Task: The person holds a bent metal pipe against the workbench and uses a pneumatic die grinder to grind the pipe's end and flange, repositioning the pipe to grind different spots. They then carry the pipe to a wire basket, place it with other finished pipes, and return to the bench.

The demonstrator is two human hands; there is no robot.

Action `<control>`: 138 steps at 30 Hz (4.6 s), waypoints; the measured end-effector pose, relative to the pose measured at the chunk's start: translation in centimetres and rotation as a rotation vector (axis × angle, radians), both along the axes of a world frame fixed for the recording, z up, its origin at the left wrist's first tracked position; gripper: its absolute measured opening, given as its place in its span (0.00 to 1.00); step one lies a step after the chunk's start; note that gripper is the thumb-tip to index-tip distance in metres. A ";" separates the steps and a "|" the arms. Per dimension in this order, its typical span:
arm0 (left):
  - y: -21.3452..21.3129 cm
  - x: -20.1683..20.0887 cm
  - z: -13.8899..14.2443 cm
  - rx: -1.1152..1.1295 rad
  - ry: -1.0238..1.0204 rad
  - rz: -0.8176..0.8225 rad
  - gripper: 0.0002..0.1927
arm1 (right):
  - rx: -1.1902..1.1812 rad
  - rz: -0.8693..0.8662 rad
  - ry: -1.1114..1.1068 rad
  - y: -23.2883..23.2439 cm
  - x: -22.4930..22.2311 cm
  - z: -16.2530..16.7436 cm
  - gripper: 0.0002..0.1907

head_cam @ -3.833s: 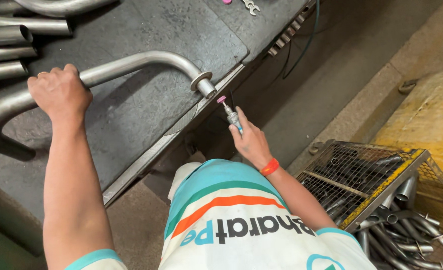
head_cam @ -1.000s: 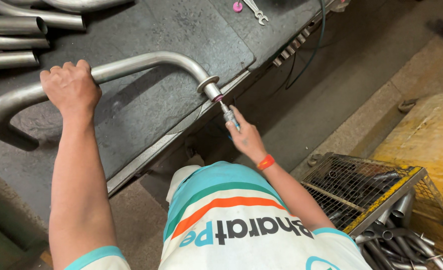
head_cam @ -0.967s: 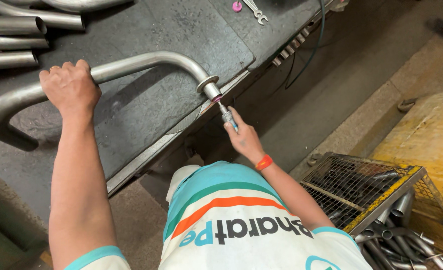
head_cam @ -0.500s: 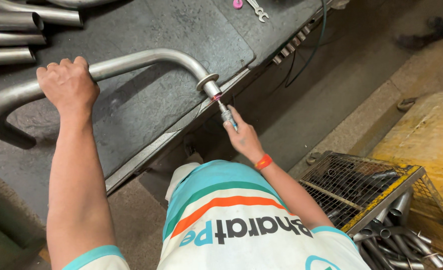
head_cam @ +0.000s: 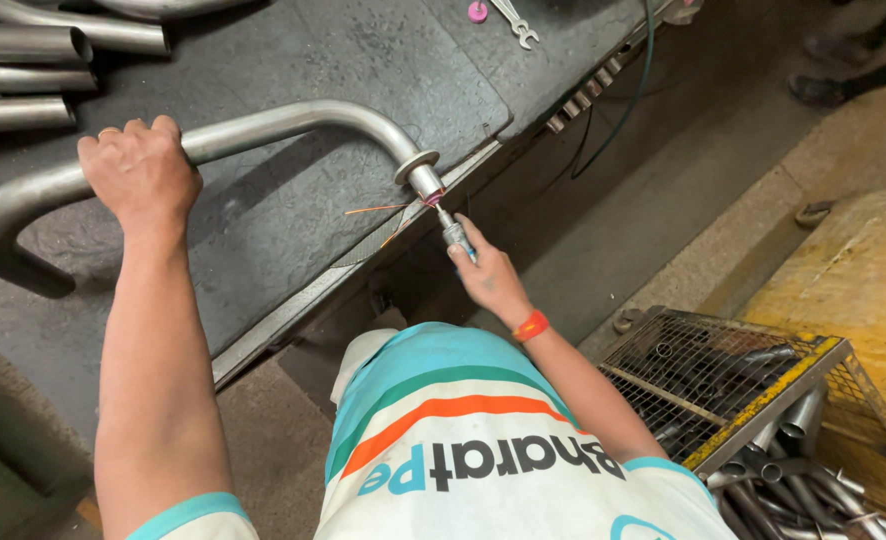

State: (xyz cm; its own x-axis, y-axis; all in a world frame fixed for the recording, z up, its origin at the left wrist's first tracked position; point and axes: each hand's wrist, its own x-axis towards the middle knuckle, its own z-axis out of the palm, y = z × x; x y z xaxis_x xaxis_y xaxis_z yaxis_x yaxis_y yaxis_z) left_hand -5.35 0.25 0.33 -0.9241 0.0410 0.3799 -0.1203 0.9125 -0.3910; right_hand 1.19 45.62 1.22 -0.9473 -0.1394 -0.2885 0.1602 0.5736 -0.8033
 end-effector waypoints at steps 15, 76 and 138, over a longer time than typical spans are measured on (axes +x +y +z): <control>0.0 0.0 -0.1 -0.004 -0.016 0.014 0.06 | 0.072 0.014 0.006 -0.1 0.2 -0.1 0.30; 0.5 0.1 0.1 0.002 -0.009 0.003 0.05 | 0.128 -0.012 0.038 0.5 0.1 1.4 0.30; 0.1 -0.9 -0.2 0.009 -0.103 0.036 0.05 | -0.083 -0.134 -0.024 1.3 -0.8 0.0 0.28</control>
State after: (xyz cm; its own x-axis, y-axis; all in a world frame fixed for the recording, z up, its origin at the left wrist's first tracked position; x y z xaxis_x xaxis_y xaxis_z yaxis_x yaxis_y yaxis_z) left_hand -6.23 0.37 0.10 -0.9590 0.0041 0.2832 -0.1128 0.9117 -0.3951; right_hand 0.41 46.96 1.25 -0.9520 -0.0361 -0.3039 0.2507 0.4778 -0.8419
